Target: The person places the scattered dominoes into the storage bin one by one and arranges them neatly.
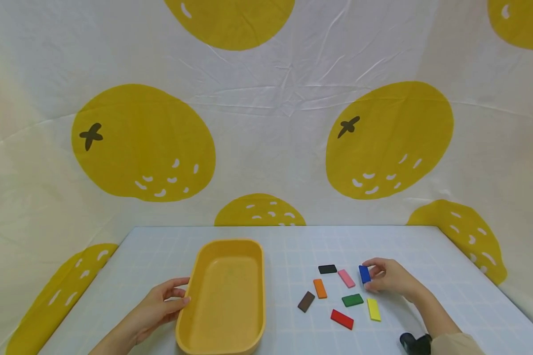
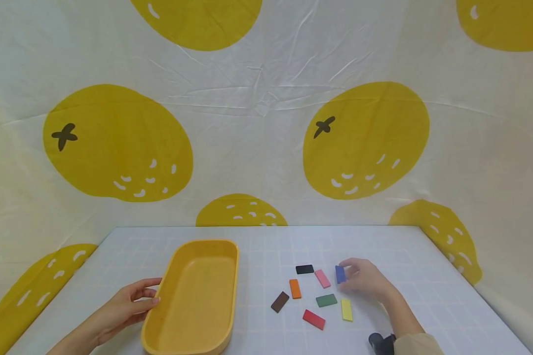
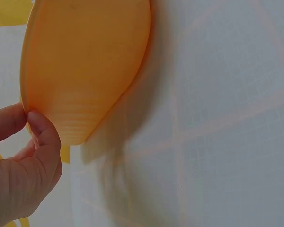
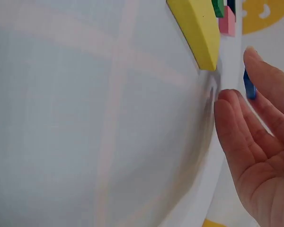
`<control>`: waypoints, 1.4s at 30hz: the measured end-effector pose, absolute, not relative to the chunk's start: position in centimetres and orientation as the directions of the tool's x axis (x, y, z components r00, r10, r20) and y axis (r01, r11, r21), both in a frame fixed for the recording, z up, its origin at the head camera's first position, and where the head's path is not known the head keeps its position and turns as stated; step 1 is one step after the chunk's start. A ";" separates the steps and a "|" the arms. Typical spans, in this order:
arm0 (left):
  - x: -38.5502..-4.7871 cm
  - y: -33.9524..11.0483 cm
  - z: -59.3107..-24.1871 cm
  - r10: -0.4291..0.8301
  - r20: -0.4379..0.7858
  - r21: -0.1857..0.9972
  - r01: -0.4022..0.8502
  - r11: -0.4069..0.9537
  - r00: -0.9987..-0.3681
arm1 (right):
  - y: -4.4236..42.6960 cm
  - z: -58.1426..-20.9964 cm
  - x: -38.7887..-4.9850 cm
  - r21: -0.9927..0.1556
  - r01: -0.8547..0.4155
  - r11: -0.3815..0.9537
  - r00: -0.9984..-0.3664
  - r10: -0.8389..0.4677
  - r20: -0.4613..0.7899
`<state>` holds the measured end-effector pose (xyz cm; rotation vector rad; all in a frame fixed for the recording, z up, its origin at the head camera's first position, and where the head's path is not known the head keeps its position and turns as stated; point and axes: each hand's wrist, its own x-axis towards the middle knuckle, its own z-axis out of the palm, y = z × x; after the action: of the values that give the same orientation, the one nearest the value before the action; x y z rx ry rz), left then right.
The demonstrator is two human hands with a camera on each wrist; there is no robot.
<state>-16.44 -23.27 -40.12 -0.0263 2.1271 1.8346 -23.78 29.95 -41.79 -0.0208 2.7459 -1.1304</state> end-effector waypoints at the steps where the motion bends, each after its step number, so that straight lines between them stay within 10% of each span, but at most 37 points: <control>1: -16.4 -23.3 -40.1 0.199 -0.259 0.959 -0.227 0.171 -0.945 | 29.8 -41.7 -23.7 -0.704 0.051 0.709 -0.985 -0.079 -0.151; 42: -16.5 -23.1 -40.5 0.166 -0.269 0.956 -0.241 0.168 -0.949 | 22.7 -38.3 -24.6 -0.903 -0.033 0.429 -0.954 -0.283 -0.100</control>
<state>-16.49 -23.14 -40.45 -0.0725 2.1391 1.8430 -24.61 22.69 -38.30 -0.2759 2.4469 -1.5375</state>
